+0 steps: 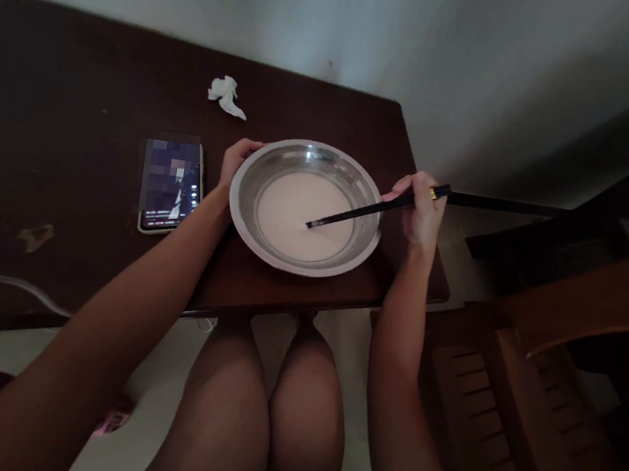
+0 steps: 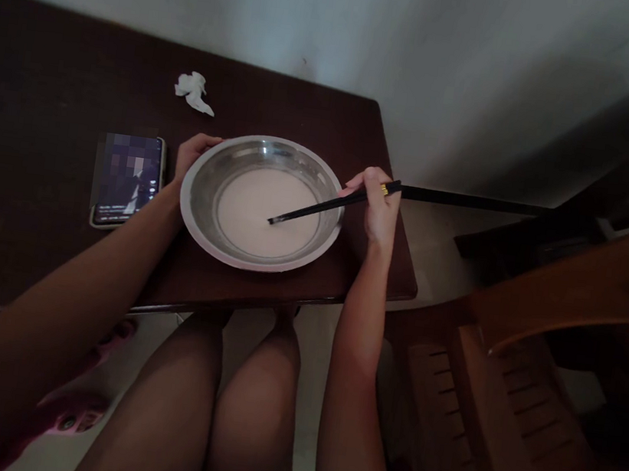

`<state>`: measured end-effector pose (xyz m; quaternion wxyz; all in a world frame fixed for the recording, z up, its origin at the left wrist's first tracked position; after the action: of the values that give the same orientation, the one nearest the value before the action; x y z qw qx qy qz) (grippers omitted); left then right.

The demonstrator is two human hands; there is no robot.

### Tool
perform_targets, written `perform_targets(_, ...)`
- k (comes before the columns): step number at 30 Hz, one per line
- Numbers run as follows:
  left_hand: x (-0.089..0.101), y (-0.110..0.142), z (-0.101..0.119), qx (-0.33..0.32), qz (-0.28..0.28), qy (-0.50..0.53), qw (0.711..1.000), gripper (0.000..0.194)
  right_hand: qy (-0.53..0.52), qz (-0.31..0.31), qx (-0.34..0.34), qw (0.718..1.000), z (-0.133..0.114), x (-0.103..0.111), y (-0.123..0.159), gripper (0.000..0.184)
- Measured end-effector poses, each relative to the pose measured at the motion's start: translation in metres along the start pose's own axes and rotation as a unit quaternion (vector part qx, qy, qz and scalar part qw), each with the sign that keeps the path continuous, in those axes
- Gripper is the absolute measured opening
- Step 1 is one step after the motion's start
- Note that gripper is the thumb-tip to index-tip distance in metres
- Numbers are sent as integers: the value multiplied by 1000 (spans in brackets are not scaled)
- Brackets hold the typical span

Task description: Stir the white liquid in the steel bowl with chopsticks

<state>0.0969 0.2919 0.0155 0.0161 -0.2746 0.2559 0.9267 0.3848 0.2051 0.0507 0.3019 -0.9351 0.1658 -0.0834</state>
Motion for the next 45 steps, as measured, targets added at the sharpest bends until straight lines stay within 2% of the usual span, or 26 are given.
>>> perform_targets(3, 0, 0, -1, 5, -2, -2, 1000, 38, 2, -41, 5, 999, -2, -4, 1, 54)
perform_targets(9, 0, -1, 0, -11, -1, -11, 1000, 30, 10, 29, 7, 1000, -2, 1, -1, 62)
perform_targets(14, 2, -2, 1, -18, 26, -11, 999, 28, 4, -36, -9, 999, -2, -5, 1, 58)
perform_targets(19, -1, 1, 1, -6, 15, 1, 1000, 35, 7, 24, -2, 1000, -1, 1, -2, 63)
perform_targets(25, 2, -2, 0, -15, 31, 11, 999, 28, 17, -41, 1, 999, -4, -5, 0, 59)
perform_targets(30, 1, -3, 0, -2, 5, 19, 1000, 32, 21, 26, 5, 999, -3, 0, -2, 63)
perform_targets(36, 1, 0, 0, -9, 17, 24, 1000, 31, 25, -44, -2, 999, -5, -5, 1, 57)
perform_targets(41, 1, 0, 0, -15, 12, 6, 1000, 38, 35, 29, -5, 999, -3, 1, -1, 63)
perform_targets(45, 0, 0, 1, -22, 1, 0, 1000, 38, 12, -16, -18, 1000, -3, -3, 1, 59)
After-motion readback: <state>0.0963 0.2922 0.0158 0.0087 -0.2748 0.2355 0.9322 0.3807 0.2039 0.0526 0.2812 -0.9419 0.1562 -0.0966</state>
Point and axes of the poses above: each hand's wrist, its own y-axis away from the middle knuckle, its own x-axis out of the back of the hand, z = x × y, the point moved 4 cm from there along -y, towards the middle knuckle, and after that the axes turned 10 degrees about x, right-handed, at the moved point
